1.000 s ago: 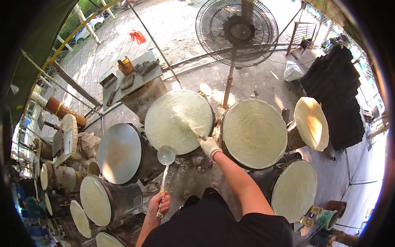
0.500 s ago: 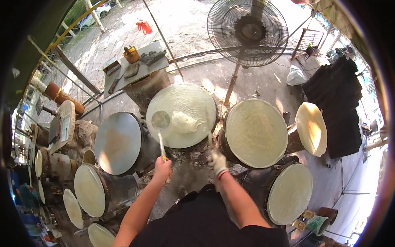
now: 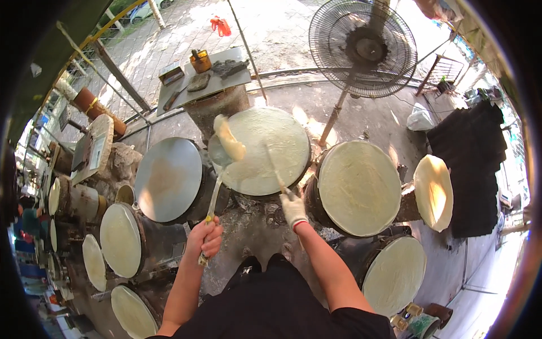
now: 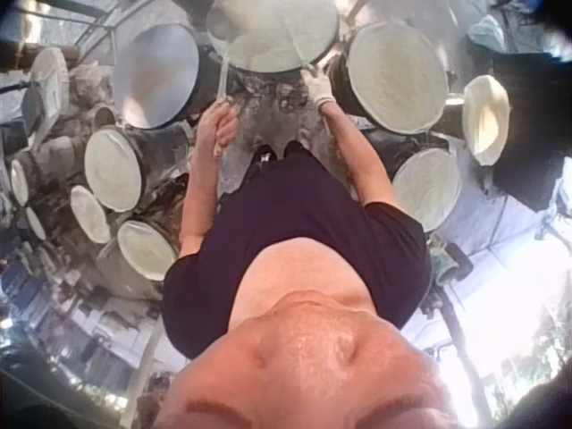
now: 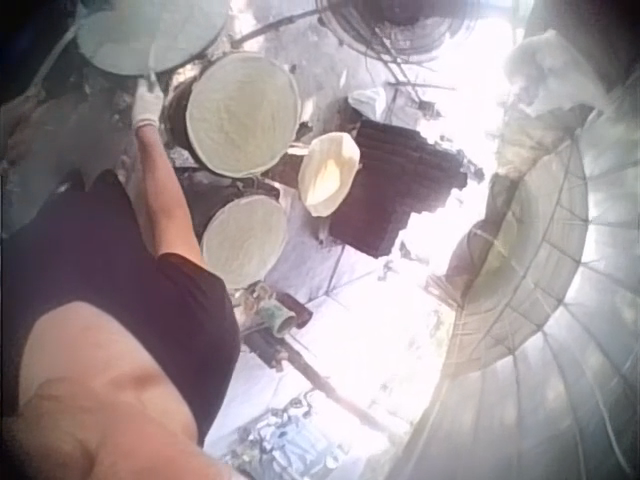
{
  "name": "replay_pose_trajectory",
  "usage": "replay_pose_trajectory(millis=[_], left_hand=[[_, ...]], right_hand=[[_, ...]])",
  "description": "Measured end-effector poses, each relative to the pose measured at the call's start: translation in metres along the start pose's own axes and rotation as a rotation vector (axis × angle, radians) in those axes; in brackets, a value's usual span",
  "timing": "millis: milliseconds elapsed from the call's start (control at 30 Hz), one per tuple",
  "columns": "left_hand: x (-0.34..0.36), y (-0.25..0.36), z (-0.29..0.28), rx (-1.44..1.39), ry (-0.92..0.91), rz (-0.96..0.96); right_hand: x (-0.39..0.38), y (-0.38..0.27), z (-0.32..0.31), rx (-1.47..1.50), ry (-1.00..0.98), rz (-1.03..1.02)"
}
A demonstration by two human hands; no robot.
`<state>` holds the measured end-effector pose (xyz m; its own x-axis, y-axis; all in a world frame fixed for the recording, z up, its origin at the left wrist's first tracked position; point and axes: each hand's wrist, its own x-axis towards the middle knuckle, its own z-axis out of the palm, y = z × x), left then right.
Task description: The person spreads batter onto hot metal plates using a ladle and stick, then peels off and stacks cooked crepes. After pouring additional batter from a bucket into a metal basin, the person resumes ladling batter onto the cooking surfaces and removing finished crepes.
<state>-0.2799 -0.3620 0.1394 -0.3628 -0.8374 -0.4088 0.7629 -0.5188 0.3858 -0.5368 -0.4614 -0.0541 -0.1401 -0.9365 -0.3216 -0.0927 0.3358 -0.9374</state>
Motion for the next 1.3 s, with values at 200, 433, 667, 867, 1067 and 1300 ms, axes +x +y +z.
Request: replay_pose_trajectory(millis=[200, 433, 667, 867, 1067, 1300], left_hand=[[-0.037, 0.021, 0.000, -0.172, 0.208, 0.020], [-0.062, 0.089, -0.039, 0.464, 0.426, 0.401], [0.031, 0.159, -0.200, 0.858, 0.589, 0.431], [0.041, 0.207, -0.278, 1.602, 0.767, 0.418], [0.023, 0.272, -0.309, 1.948, 0.845, 0.293], [-0.004, 0.295, -0.325, 2.088, 0.887, 0.342]], right_hand=[[-0.023, -0.011, 0.032, -0.070, -0.379, 0.074], [-0.032, -0.059, 0.125, 0.169, -0.346, 0.362], [-0.039, -0.052, 0.269, 0.201, -0.257, 0.159], [-0.045, -0.035, 0.312, -0.609, -0.052, -0.070], [-0.014, -0.073, 0.394, -0.257, -0.176, 0.129], [-0.046, -0.056, 0.421, -0.329, -0.051, 0.030]])
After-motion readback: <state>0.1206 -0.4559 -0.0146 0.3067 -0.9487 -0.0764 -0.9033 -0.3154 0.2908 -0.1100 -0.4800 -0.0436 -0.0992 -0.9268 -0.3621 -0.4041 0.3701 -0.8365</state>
